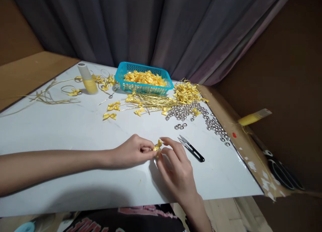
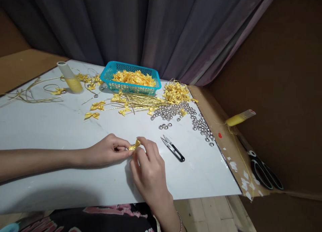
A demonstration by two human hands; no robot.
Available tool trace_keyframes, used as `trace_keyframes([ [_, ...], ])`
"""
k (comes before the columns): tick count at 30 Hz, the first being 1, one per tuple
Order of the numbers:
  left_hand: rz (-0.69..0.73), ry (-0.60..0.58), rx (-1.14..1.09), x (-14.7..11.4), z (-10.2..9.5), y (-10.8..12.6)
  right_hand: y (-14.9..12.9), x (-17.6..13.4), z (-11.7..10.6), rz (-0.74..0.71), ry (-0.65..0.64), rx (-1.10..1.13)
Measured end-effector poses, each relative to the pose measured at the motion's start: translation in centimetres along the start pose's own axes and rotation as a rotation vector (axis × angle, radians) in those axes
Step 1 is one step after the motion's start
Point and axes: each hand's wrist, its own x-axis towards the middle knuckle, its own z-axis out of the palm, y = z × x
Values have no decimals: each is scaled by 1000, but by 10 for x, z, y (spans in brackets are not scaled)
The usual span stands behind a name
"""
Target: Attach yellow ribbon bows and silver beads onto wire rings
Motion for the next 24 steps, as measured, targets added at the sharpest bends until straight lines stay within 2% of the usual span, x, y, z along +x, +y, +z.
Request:
trace_keyframes([
  [13,30,24,16,0,0,-3,2,-1,0,15,15,48],
  [24,-25,5,2,1,-1,-1,1,-5,2,35,60,68],
])
